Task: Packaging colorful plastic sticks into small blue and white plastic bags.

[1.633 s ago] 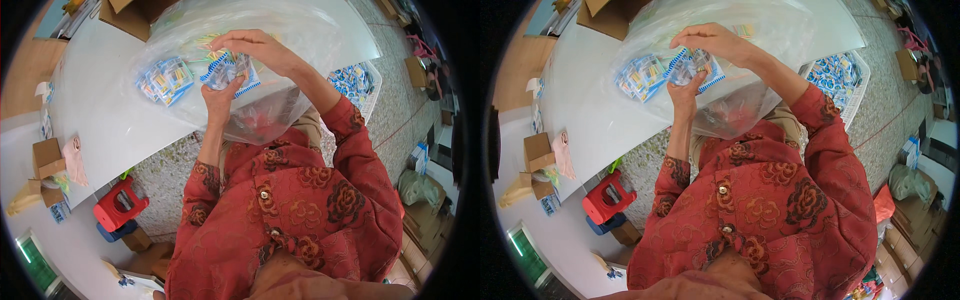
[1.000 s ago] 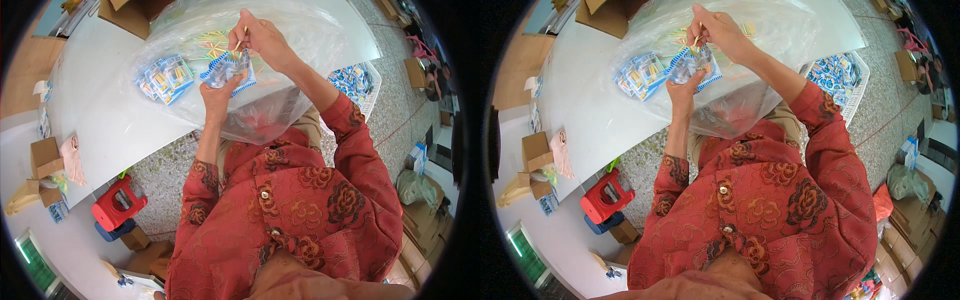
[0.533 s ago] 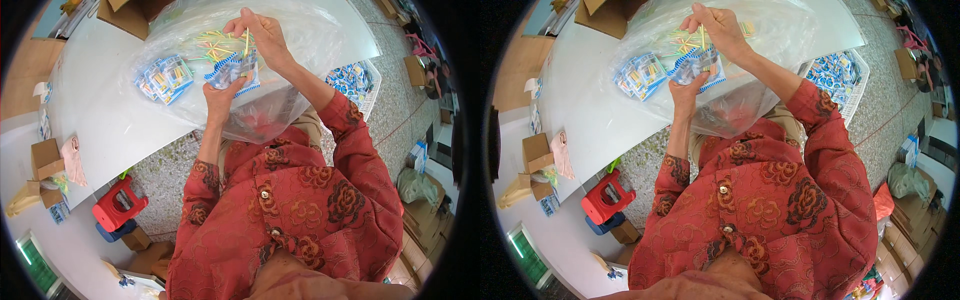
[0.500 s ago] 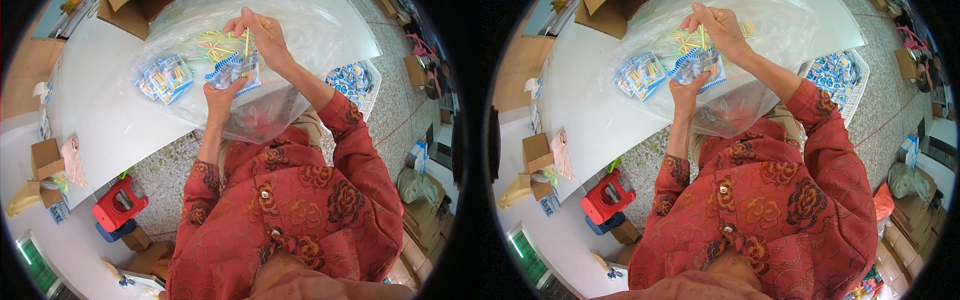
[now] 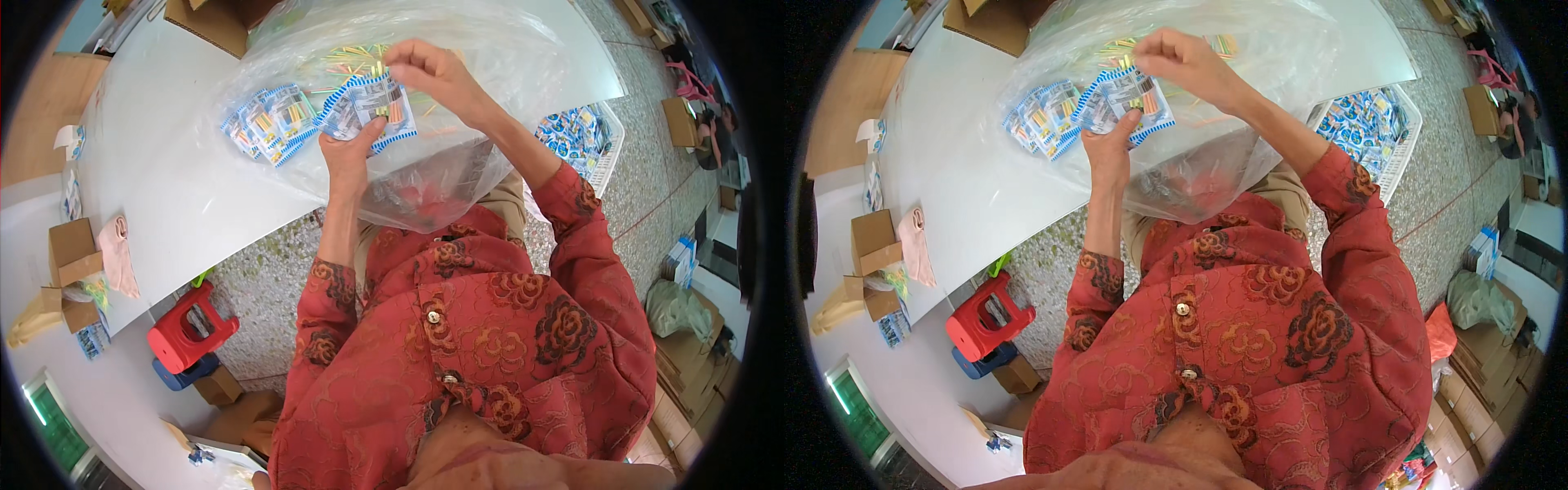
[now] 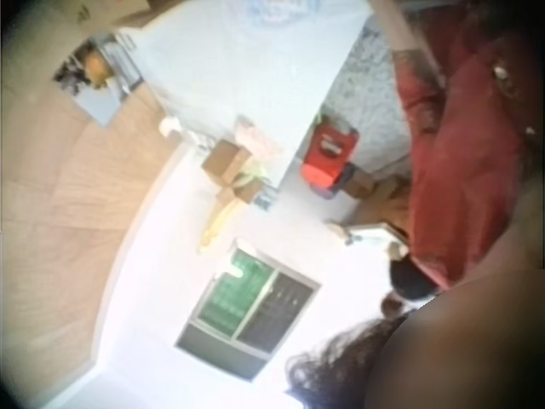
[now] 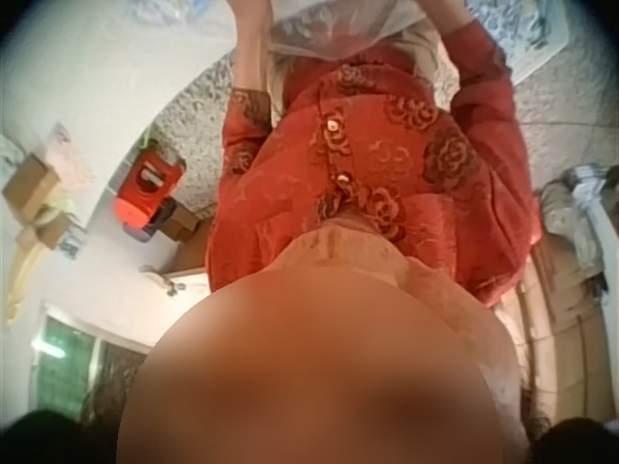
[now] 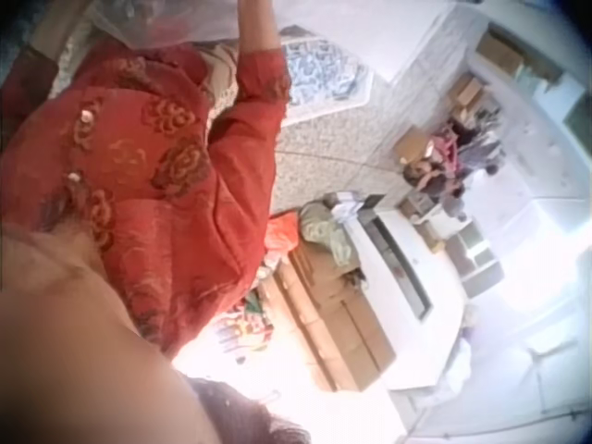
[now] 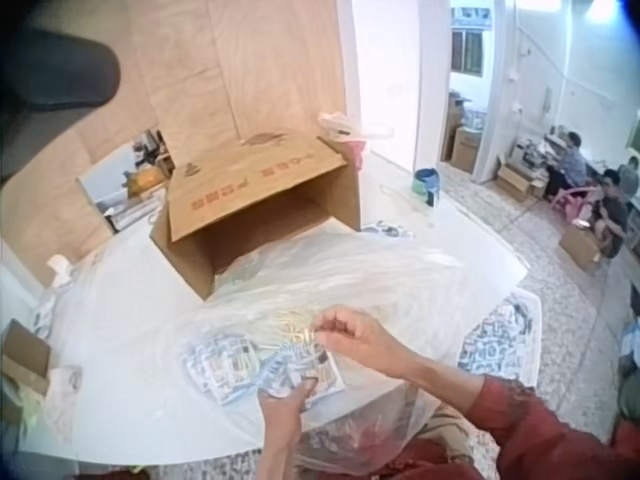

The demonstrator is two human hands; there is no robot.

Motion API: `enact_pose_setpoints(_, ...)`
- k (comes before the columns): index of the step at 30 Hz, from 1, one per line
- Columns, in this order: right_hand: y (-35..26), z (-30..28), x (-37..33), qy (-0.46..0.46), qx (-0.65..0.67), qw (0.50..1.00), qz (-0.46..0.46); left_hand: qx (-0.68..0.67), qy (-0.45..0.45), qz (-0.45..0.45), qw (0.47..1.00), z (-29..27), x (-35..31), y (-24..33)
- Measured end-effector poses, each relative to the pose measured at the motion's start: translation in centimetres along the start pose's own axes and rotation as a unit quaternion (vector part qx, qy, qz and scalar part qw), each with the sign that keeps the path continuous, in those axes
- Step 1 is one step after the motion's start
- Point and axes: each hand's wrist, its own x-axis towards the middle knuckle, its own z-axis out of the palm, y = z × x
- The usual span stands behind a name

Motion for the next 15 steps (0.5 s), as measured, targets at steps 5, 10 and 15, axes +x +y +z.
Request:
enact_pose_setpoints(5,0.4,-1.0,-0.1,-0.044,-0.069,0.997,-0.009,-0.05,-0.019,0.024,0.998,-0.3,0.1,-0.1)
enact_pose_setpoints(10,-1.1,-0.9,0.1,-0.036,-0.076,0.996,-0.014,-0.095,0.002,0.03,0.995,-1.4,0.1,0.1)
enact_pose_setpoints(15,0.5,-0.7,0.7,0.012,-0.138,0.99,-0.012,-0.095,0.053,0.038,0.993,-3.5,-0.4,0.9)
